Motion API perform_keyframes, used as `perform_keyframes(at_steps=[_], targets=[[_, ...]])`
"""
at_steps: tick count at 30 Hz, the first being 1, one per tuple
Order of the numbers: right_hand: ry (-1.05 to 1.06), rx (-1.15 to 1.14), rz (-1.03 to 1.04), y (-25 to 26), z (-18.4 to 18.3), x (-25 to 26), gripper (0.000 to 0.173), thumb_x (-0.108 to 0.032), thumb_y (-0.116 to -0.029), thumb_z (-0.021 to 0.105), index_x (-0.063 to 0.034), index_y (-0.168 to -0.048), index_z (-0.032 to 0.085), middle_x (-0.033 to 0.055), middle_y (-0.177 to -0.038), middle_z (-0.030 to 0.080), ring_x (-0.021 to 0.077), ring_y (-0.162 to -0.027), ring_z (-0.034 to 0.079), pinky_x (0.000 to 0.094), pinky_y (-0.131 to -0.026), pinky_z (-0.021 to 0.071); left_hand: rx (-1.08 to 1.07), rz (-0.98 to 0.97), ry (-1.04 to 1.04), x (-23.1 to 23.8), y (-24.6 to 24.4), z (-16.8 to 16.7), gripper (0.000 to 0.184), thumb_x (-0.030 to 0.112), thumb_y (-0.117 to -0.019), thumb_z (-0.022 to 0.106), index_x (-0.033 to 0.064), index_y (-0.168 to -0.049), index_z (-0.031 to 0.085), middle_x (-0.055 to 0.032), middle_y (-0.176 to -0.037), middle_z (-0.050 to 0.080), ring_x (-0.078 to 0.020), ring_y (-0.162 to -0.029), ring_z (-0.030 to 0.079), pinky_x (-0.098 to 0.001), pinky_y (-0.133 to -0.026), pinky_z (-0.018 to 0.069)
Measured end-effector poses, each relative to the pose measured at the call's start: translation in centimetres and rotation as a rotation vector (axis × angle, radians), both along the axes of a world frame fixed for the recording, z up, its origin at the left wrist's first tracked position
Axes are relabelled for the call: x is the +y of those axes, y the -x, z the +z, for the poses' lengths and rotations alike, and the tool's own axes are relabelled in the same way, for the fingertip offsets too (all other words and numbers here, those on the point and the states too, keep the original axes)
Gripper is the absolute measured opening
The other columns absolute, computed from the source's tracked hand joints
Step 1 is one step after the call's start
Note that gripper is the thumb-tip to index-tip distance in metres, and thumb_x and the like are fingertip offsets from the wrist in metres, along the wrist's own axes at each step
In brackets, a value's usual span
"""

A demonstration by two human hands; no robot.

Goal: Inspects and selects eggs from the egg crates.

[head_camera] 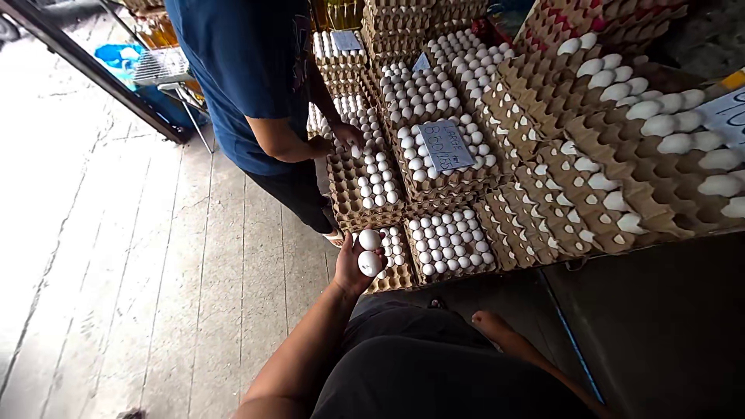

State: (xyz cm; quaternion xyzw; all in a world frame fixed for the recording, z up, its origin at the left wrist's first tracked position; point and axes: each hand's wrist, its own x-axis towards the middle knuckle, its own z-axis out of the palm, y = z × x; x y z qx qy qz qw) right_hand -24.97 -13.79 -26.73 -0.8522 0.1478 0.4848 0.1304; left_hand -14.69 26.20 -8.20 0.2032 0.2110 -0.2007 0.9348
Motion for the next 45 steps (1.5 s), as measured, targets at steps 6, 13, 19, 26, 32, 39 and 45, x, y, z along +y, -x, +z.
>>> perform_keyframes(at_steps=[6, 13, 19, 26, 32, 39, 45], targets=[[0.012, 0.006, -0.005, 0.8, 0.1, 0.4, 0.037, -0.025, -0.1100, 0.048, -0.0028, -0.134, 0.065, 0.0205, -0.136, 0.066, 0.0333, -0.134, 0.059, 0.0520, -0.114, 0.0428, -0.078, -0.021, -0.058, 1.1, -0.3, 0.4, 0.070, 0.061, -0.1060, 0.006, 0.0166, -0.143, 0.046, -0.0149, -0.112, 0.067, -0.0196, -0.075, 0.065, -0.0315, -0.065, 0.0555], [0.023, -0.010, -0.035, 1.0, 0.1, -0.1, 0.037, -0.025, -0.1100, 0.048, -0.0036, -0.134, 0.066, 0.0204, -0.136, 0.066, 0.0336, -0.134, 0.058, 0.0527, -0.114, 0.0427, -0.006, -0.021, 0.004, 1.6, 0.0, -1.0, 0.072, 0.063, -0.1052, 0.007, 0.0158, -0.144, 0.045, -0.0168, -0.113, 0.067, -0.0208, -0.072, 0.066, -0.0327, -0.061, 0.0553], [0.009, -0.017, -0.113, 1.2, 0.8, 0.6, 0.039, -0.027, -0.1089, 0.048, -0.0036, -0.135, 0.065, 0.0222, -0.137, 0.065, 0.0365, -0.133, 0.058, 0.0562, -0.113, 0.0430, 0.014, -0.105, -0.045, 2.2, 0.7, -1.3, 0.071, 0.062, -0.1053, 0.006, 0.0175, -0.145, 0.044, -0.0144, -0.114, 0.067, -0.0184, -0.072, 0.066, -0.0304, -0.060, 0.0550], [-0.024, -0.019, -0.129, 1.9, 1.3, 0.5, 0.040, -0.027, -0.1093, 0.046, -0.0017, -0.133, 0.065, 0.0233, -0.137, 0.064, 0.0379, -0.133, 0.058, 0.0574, -0.113, 0.0432, 0.016, -0.152, -0.082, 3.1, 1.1, -2.2, 0.071, 0.063, -0.1046, 0.005, 0.0175, -0.144, 0.044, -0.0140, -0.111, 0.067, -0.0177, -0.069, 0.066, -0.0292, -0.057, 0.0556], [-0.023, 0.019, -0.158, 3.6, 0.7, -0.9, 0.044, -0.031, -0.1103, 0.042, -0.0005, -0.132, 0.065, 0.0243, -0.136, 0.064, 0.0390, -0.133, 0.058, 0.0593, -0.112, 0.0432, 0.030, -0.146, -0.072, 1.8, 0.6, -2.5, 0.071, 0.062, -0.1045, 0.005, 0.0180, -0.144, 0.043, -0.0146, -0.116, 0.067, -0.0176, -0.070, 0.067, -0.0288, -0.056, 0.0558], [0.008, 0.079, -0.157, 4.9, 0.1, -2.9, 0.044, -0.030, -0.1094, 0.042, -0.0005, -0.130, 0.067, 0.0237, -0.136, 0.065, 0.0381, -0.133, 0.059, 0.0590, -0.111, 0.0436, 0.050, -0.176, -0.081, -0.6, -0.4, -2.2, 0.069, 0.061, -0.1059, 0.009, 0.0181, -0.144, 0.046, -0.0147, -0.112, 0.068, -0.0180, -0.070, 0.067, -0.0289, -0.057, 0.0549], [0.002, 0.060, -0.172, 4.9, -0.2, -5.3, 0.044, -0.032, -0.1090, 0.044, -0.0011, -0.131, 0.066, 0.0232, -0.136, 0.065, 0.0377, -0.133, 0.059, 0.0589, -0.112, 0.0437, 0.043, -0.184, -0.039, -3.2, -0.9, -2.5, 0.070, 0.063, -0.1050, 0.009, 0.0189, -0.145, 0.045, -0.0167, -0.117, 0.067, -0.0201, -0.073, 0.068, -0.0302, -0.058, 0.0559]])
